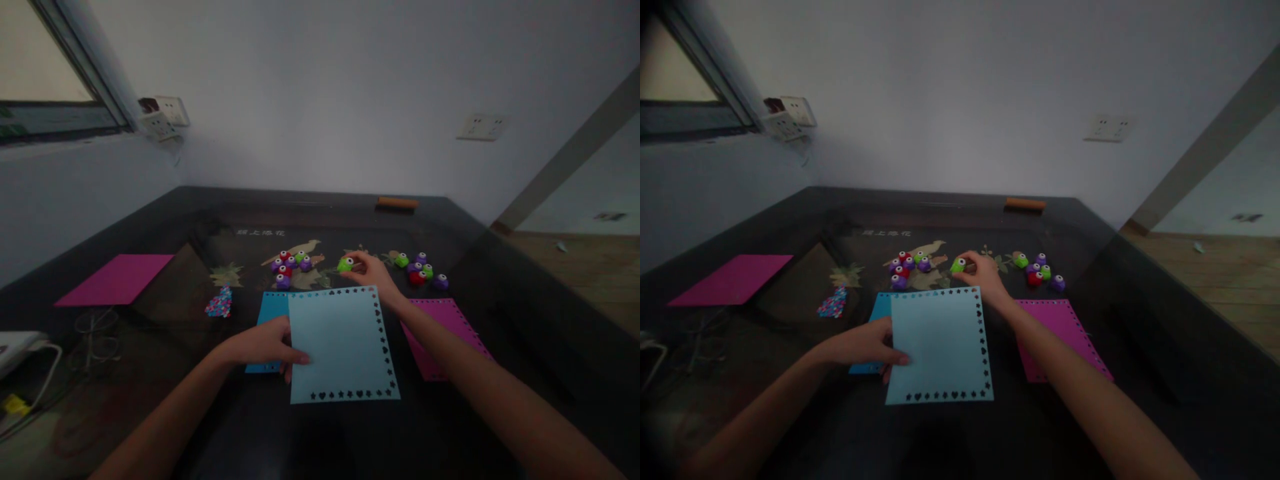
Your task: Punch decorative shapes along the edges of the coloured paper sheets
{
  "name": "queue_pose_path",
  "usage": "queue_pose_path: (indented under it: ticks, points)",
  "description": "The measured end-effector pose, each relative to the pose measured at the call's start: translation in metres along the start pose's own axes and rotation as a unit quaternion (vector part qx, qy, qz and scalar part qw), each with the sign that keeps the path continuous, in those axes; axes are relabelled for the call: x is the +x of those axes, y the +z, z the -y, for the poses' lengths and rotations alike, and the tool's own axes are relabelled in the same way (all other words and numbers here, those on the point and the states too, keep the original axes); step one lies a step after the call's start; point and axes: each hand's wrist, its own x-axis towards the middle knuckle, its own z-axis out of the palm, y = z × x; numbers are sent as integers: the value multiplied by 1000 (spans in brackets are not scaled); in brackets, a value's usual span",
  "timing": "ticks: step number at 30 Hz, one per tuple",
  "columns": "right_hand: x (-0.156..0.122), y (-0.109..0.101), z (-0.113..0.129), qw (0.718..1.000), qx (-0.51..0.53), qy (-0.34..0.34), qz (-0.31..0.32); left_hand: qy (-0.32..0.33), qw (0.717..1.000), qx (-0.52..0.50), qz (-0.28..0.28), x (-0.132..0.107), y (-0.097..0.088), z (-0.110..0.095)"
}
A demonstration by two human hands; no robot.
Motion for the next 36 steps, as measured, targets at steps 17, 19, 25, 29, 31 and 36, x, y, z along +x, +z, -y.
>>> queue_pose_path:
  ticks: [17, 19, 25, 29, 31, 36]
  points:
    - [-96, -35, -2, 888, 412, 204, -27, 110, 891, -102, -428, 59, 27, -16]
    - [-100, -34, 0, 873, 436, 215, -27, 125, 884, -128, -432, 68, 36, -18]
    - [-109, -27, 4, 861, 443, 246, -50, 83, 889, -80, -443, 67, 50, -22]
    - [-112, -17, 4, 854, 439, 271, -64, 56, 891, -61, -446, 60, 51, -26]
    - [-113, -13, 5, 856, 433, 280, -42, 41, 894, -47, -444, 59, 53, -27]
    - [-116, -9, 10, 859, 430, 279, 2, 30, 894, -18, -447, 58, 55, -27]
